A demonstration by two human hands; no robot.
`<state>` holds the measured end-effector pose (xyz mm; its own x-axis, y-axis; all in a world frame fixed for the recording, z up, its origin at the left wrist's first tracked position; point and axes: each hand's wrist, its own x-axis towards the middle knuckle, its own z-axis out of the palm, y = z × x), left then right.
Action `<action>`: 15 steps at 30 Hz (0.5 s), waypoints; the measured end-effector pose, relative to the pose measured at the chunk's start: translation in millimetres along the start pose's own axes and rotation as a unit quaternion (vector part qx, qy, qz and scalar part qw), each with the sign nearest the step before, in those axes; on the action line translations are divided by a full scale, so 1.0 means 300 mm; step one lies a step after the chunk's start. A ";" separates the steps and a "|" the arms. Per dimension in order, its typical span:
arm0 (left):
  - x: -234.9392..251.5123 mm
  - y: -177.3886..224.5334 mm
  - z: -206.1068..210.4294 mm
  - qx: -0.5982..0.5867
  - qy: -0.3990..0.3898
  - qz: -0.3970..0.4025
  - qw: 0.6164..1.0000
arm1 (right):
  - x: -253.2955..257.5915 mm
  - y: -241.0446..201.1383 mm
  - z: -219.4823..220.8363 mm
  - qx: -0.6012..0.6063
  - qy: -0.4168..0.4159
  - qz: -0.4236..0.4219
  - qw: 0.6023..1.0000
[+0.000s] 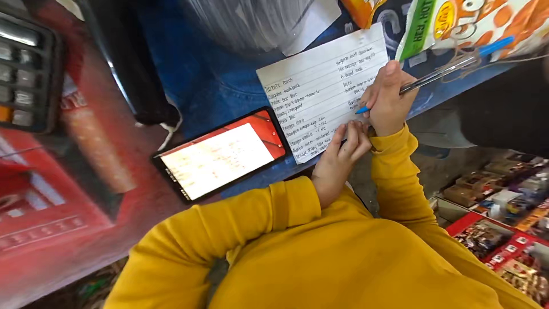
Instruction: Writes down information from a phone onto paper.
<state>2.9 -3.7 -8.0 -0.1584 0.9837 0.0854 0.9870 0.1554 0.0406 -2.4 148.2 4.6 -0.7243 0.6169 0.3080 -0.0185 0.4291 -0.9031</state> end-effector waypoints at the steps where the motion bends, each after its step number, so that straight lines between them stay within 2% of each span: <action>1: 0.000 0.001 0.002 -0.004 0.006 -0.004 1.000 | -0.003 0.001 0.000 -0.011 0.001 -0.005 1.000; 6: 0.005 -0.002 -0.007 0.003 -0.010 0.006 1.000 | -0.005 -0.001 -0.004 -0.026 -0.001 0.006 1.000; 11: 0.006 -0.009 -0.012 0.015 -0.035 0.026 0.999 | -0.009 0.000 0.011 -0.051 0.031 0.003 0.998; 15: 0.008 -0.011 -0.019 -0.003 -0.016 0.022 1.000 | -0.010 0.004 0.006 -0.064 0.010 -0.012 0.998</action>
<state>-0.9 -2.3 -2.2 -0.1148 0.9919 0.0549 0.9927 0.1124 0.0436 -1.6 145.8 2.0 -0.7101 0.6182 0.3370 0.0524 0.5238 -0.8502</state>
